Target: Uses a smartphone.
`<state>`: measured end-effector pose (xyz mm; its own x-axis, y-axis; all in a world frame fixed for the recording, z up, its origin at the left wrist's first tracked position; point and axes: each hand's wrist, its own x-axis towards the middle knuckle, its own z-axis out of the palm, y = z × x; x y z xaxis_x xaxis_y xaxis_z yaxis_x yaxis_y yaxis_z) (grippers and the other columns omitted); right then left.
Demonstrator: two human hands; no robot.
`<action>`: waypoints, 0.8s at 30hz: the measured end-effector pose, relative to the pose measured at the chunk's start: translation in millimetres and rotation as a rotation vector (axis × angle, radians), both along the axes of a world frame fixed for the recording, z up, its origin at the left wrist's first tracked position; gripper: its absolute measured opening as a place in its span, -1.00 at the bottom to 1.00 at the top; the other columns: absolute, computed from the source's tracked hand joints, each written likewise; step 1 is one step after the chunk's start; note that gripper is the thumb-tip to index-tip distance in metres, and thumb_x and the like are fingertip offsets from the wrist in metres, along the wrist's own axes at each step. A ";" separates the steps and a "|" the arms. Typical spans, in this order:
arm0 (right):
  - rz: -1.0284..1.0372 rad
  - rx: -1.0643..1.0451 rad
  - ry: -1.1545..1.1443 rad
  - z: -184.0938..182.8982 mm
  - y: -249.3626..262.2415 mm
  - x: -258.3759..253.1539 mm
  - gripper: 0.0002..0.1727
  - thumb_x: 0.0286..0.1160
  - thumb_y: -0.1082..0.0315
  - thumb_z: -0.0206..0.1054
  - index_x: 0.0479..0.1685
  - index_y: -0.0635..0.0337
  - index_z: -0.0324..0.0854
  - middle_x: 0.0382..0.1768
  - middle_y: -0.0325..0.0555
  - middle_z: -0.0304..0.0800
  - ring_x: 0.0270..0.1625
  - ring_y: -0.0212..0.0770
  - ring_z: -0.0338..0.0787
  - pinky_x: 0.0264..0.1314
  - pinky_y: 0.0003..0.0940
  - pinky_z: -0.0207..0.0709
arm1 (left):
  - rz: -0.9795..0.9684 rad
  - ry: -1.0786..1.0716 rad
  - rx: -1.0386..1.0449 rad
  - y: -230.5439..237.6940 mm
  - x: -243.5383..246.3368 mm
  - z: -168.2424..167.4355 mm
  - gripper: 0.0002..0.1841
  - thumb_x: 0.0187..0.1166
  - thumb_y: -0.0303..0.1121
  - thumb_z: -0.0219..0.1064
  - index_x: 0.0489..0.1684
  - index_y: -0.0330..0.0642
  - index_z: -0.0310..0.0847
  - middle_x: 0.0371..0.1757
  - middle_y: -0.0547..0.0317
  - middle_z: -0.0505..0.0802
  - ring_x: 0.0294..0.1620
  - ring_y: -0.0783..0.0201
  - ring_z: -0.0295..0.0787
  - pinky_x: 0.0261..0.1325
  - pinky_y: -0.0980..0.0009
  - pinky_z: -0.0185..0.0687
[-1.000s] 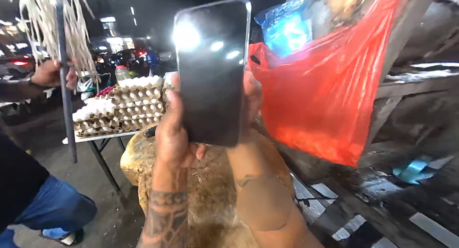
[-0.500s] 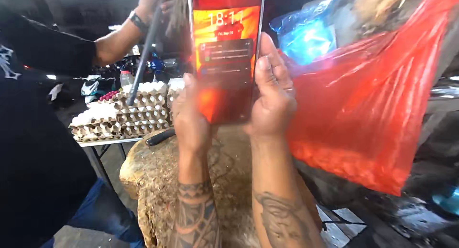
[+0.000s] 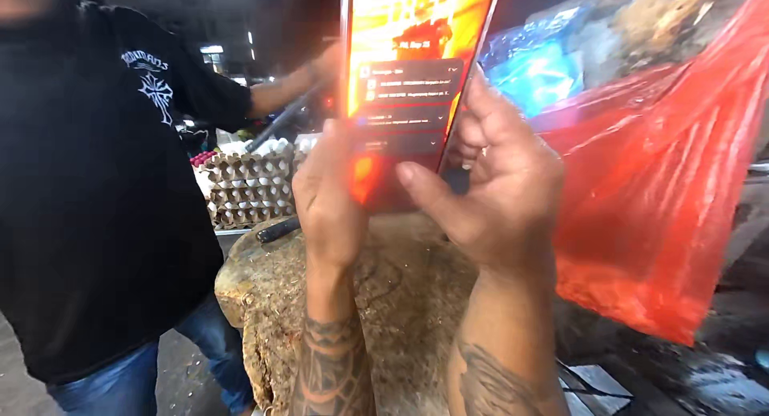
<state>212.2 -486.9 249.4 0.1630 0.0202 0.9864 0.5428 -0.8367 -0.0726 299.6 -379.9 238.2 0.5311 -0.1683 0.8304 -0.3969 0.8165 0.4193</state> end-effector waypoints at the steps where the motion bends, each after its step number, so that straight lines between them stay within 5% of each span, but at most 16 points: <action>1: -0.029 0.012 0.002 -0.5 2.2 -0.4 -0.07 0.35 0.29 0.52 0.67 0.64 0.15 0.27 0.00 0.81 0.21 -0.44 0.83 0.19 -0.55 0.77 | 0.019 -0.004 0.001 0.5 -1.2 0.3 -0.50 0.92 -0.09 -0.24 -0.05 0.01 0.72 -0.32 0.33 0.85 -0.38 0.48 0.81 -0.41 0.51 0.76; 8: -0.165 0.122 -0.146 0.1 16.2 10.1 -0.35 0.60 0.28 0.43 0.52 0.59 0.39 -0.01 -0.16 0.90 -0.06 -0.59 0.85 0.00 -0.67 0.77 | -0.008 0.041 0.037 -3.7 -1.9 -0.2 -0.46 0.90 -0.01 -0.25 -0.15 0.01 0.71 -0.44 0.29 0.81 -0.55 0.48 0.74 -0.61 0.53 0.64; 14: -0.018 0.111 -0.020 0.0 13.3 1.5 -0.21 0.53 0.29 0.39 0.65 0.62 0.19 0.06 -0.19 0.83 -0.06 -0.61 0.82 -0.03 -0.68 0.77 | 0.004 0.117 0.065 -3.1 -3.7 -1.2 -0.49 0.88 0.02 -0.26 -0.21 0.08 0.64 -0.50 0.32 0.77 -0.71 0.50 0.62 -0.75 0.57 0.51; 20: 0.011 0.118 0.023 0.0 12.5 -2.4 -0.14 0.35 0.32 0.39 0.69 0.55 0.18 0.05 -0.22 0.81 -0.09 -0.62 0.80 -0.09 -0.69 0.75 | 0.015 0.135 0.049 -1.3 -7.3 1.2 -0.47 0.88 0.04 -0.25 -0.18 0.10 0.71 -0.43 0.34 0.82 -0.63 0.51 0.70 -0.70 0.57 0.58; 24: 0.075 0.102 0.092 -0.3 10.3 -5.0 -0.04 0.31 0.36 0.39 0.77 0.53 0.01 0.18 -0.20 0.78 0.05 -0.59 0.80 0.07 -0.66 0.75 | 0.012 0.120 0.023 -1.6 -7.7 1.0 -0.47 0.88 0.02 -0.28 -0.09 0.10 0.71 -0.37 0.33 0.84 -0.55 0.49 0.75 -0.65 0.54 0.63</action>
